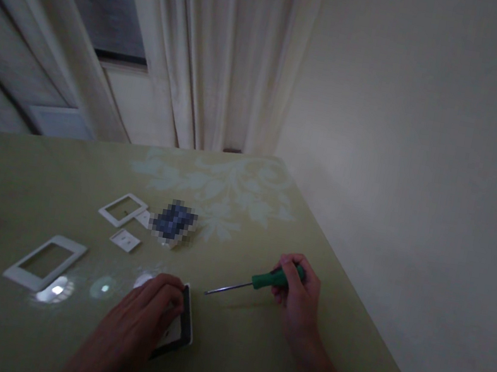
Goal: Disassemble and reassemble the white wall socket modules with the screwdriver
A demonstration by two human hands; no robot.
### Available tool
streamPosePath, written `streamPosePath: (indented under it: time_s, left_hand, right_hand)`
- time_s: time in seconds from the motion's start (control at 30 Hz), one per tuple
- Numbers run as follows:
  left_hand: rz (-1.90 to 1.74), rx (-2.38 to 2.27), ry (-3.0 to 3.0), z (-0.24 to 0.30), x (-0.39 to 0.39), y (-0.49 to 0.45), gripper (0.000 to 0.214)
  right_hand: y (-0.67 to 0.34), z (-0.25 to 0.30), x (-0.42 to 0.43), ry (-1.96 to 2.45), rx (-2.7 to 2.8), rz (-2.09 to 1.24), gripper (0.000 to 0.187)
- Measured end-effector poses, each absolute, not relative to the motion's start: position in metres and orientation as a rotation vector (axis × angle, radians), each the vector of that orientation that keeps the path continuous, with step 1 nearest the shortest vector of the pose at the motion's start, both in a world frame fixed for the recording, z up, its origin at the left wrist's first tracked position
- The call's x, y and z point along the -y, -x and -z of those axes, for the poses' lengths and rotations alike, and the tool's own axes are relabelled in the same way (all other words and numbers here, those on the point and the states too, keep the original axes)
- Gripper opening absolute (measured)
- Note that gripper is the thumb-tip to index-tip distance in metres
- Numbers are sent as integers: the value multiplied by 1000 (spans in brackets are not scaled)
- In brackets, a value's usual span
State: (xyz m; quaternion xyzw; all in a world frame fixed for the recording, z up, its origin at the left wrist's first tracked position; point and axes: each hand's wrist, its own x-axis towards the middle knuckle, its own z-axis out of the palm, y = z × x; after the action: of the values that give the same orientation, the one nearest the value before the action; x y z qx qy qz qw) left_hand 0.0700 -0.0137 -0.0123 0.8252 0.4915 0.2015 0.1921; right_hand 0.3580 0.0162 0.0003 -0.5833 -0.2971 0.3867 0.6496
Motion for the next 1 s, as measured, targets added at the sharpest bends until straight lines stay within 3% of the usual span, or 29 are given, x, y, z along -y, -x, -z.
streamPosePath:
  time_s: [0.03,0.13,0.2,0.3,0.47,0.6,0.77,1.0]
  left_hand:
    - [-538,-1349,-2307,9,14,-67,12]
    - [-434,-1334,-2323,6,15,-61,76]
    - [-368,-1373,-2319,10,16,-60,90]
    - [-418,-1365,-2284,15,17,-64,84]
    - [-815,-1267,-1967,9,17,-71,84]
    - [-1048,-1092,-1112,10,14,-76,68]
    - [-1139,-835,-83,9,2,-81,64]
    - [-1252,-585,-41,14,2,-76,48]
  right_hand:
    - [-358,-1,-16,1322,679,-880,49]
    - [-357,-1,-17,1308,694,-894,48]
    - [-356,-1,-18,1301,703,-913,49]
    - [-355,-1,-17,1298,703,-941,48]
    - [-357,1,-17,1300,665,-954,48]
    - [-359,1,-18,1306,626,-951,50]
    - [-359,1,-18,1319,603,-944,48]
    - [-360,2,-17,1338,599,-946,46]
